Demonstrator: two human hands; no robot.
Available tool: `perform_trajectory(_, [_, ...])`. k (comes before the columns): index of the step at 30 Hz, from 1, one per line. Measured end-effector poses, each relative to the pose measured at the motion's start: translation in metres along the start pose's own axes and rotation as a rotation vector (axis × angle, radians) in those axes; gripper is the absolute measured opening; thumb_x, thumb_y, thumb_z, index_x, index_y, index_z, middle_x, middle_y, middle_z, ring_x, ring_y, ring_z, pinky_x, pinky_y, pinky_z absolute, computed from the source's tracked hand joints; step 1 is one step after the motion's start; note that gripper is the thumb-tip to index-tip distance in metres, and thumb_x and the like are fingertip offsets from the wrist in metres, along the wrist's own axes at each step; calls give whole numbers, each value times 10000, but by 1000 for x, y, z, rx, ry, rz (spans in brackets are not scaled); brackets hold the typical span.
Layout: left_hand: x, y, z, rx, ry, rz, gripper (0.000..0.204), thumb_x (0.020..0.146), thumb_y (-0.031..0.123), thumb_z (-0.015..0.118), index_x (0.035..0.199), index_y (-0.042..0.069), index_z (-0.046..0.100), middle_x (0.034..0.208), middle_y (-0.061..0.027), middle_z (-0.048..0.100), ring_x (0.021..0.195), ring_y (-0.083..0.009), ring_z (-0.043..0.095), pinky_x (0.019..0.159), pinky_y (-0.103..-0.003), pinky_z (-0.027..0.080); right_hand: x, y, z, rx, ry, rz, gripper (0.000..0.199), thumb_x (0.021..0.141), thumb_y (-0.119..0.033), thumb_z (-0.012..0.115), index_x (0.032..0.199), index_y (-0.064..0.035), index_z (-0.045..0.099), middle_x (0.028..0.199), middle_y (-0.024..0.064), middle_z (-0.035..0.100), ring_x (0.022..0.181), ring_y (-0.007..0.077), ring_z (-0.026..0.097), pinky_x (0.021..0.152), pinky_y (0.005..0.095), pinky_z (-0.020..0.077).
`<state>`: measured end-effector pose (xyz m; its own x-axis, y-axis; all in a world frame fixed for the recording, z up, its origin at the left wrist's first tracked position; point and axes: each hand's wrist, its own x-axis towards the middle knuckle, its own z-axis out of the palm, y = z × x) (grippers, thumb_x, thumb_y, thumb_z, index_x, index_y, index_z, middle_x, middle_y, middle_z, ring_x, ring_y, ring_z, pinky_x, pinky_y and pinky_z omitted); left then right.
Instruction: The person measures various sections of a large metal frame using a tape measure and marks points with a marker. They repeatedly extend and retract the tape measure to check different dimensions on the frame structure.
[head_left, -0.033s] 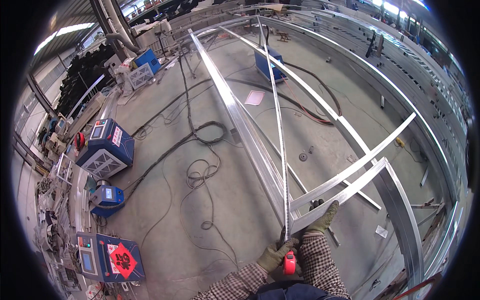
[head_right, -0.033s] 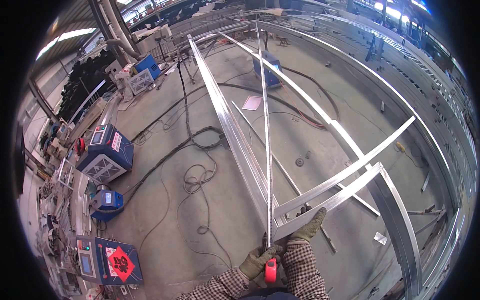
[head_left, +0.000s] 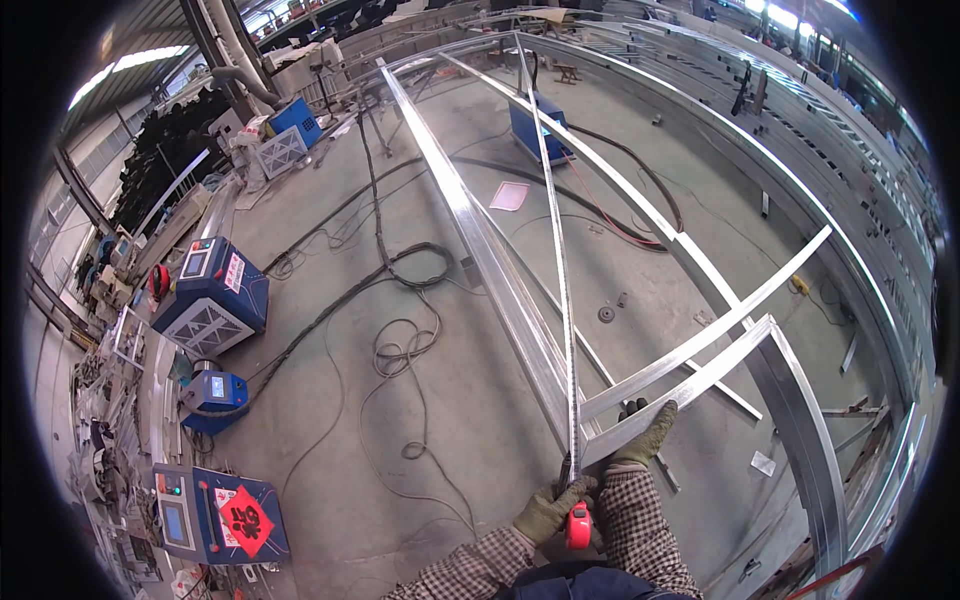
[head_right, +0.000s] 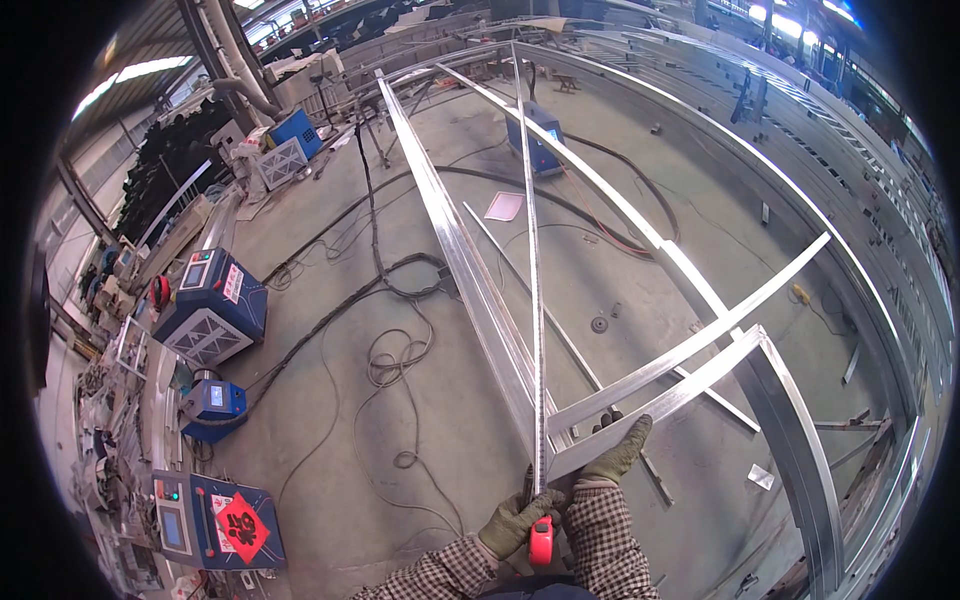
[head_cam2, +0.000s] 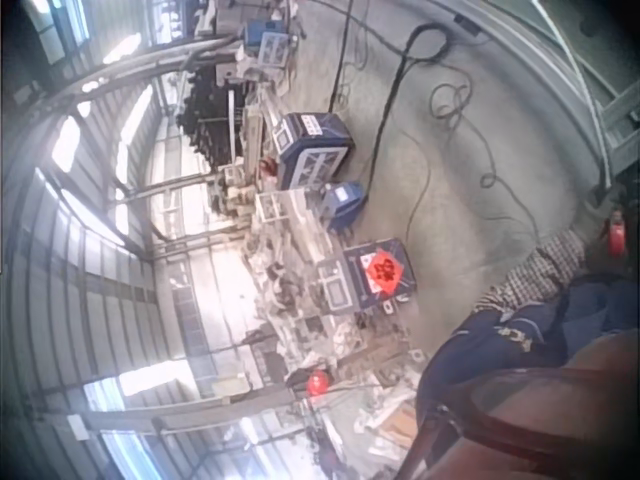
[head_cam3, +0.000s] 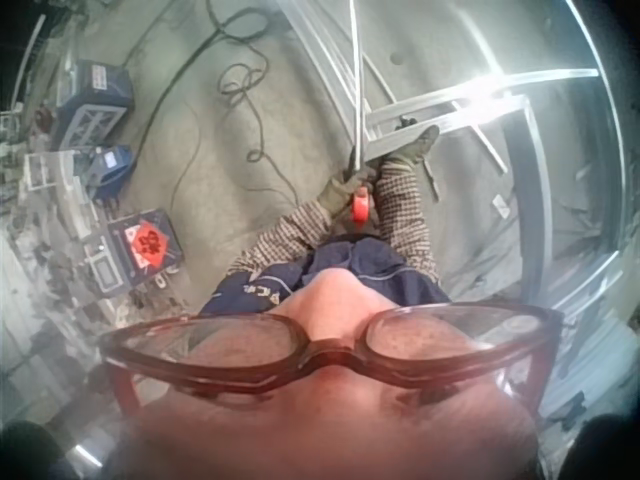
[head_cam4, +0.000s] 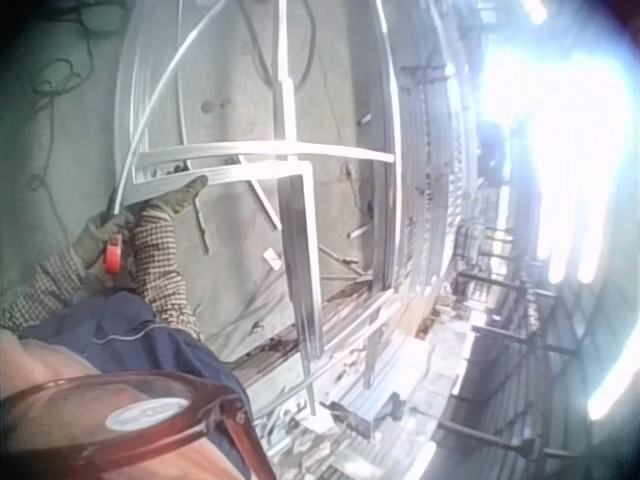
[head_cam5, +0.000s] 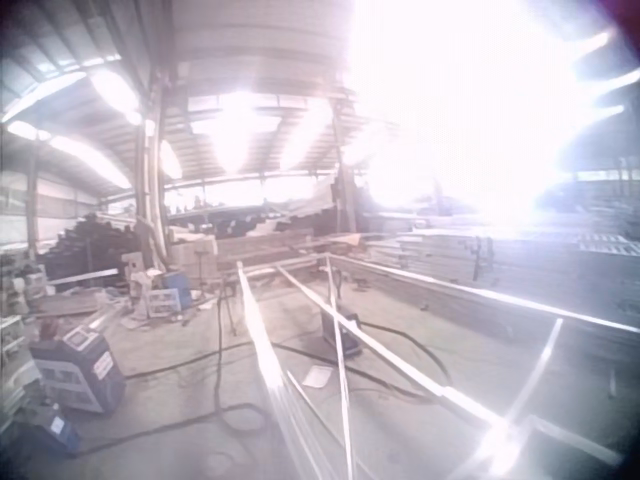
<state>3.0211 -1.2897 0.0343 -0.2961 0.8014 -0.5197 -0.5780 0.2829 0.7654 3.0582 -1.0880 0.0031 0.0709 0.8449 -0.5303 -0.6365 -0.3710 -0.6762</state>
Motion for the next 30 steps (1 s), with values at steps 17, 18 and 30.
perform_trajectory(17, [-11,19,10,-63,28,-2,362,1049,337,668,1180,1,636,831,-78,664,659,-184,673,564,-346,595,13,11,-8,-84,-74,-142,603,1029,-636,548,1104,-45,640,891,83,677,777,205,669,694,357,566])
perform_trajectory(18, [-11,20,10,-4,83,16,357,1050,329,667,1176,-4,639,836,-77,664,659,-187,671,565,-356,600,13,10,-8,-88,-97,-95,674,1009,-674,552,1177,-27,642,947,107,689,828,226,679,737,377,581])
perform_trajectory(30, [-25,39,6,-55,111,-138,358,1078,228,636,1264,-78,642,940,-116,723,780,-172,693,698,-312,583,-25,-12,12,-93,3,35,909,971,-744,567,1373,71,540,1213,191,644,1058,280,642,934,399,550])
